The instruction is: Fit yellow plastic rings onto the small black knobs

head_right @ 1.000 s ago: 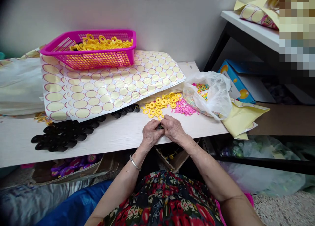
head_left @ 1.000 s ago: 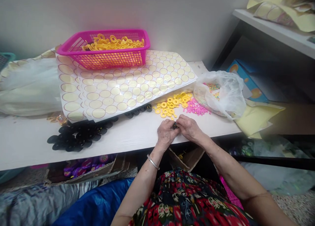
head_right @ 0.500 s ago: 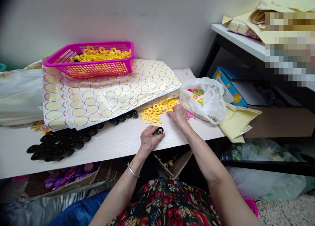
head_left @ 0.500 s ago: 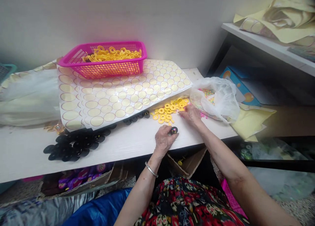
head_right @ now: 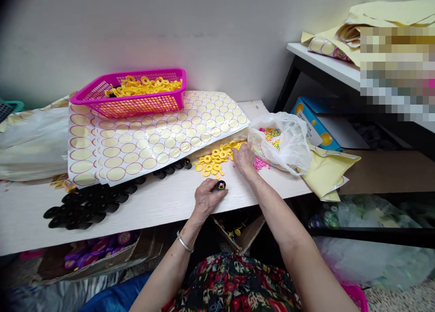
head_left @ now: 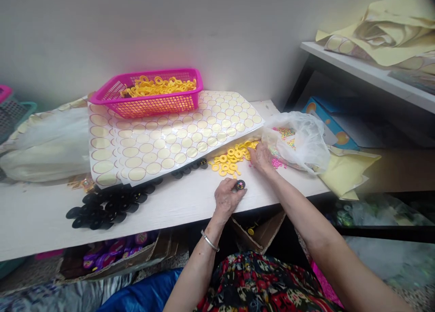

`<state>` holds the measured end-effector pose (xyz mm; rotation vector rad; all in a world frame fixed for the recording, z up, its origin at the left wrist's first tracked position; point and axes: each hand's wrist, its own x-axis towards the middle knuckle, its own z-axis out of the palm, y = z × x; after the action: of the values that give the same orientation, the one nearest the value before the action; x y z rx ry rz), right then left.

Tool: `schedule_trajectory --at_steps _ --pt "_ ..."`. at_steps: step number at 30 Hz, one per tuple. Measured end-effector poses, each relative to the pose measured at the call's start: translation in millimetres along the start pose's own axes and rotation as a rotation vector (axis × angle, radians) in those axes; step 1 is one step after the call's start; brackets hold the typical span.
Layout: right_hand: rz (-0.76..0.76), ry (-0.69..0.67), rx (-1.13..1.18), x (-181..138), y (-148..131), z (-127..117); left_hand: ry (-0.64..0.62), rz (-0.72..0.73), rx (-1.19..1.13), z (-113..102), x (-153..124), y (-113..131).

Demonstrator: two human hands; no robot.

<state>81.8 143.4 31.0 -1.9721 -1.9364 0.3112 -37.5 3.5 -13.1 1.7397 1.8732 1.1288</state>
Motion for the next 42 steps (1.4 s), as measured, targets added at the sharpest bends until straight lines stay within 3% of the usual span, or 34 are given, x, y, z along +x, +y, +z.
schedule_trajectory --at_steps 6,11,15,18,21,23,28,37,42 --pt "0.001 -0.050 0.044 20 -1 6 0.008 -0.005 -0.013 -1 -2 1" --pt "-0.113 -0.029 0.319 16 8 4 0.021 -0.017 -0.086 2 0 -3" --pt "-0.321 0.072 0.541 -30 17 -13 0.121 -0.041 -0.385 -4 -4 -2" --pt "-0.569 0.103 0.482 -83 26 -23 0.203 -0.220 -0.639 -15 -18 11" --pt "-0.802 0.100 0.360 -130 32 -25 0.033 -0.448 -0.824 -27 -33 33" --pt "-0.872 0.126 0.302 -149 34 -24 -0.110 -0.545 -0.914 -31 -39 45" --pt "-0.907 0.145 0.335 -161 34 -17 -0.175 -0.644 -1.012 -31 -43 54" --pt "-0.864 -0.153 0.479 -160 34 -21 -0.112 -0.736 -1.095 -32 -40 49" --pt "-0.767 -0.178 0.585 -152 26 -27 -0.097 -0.735 -1.147 -34 -30 50"
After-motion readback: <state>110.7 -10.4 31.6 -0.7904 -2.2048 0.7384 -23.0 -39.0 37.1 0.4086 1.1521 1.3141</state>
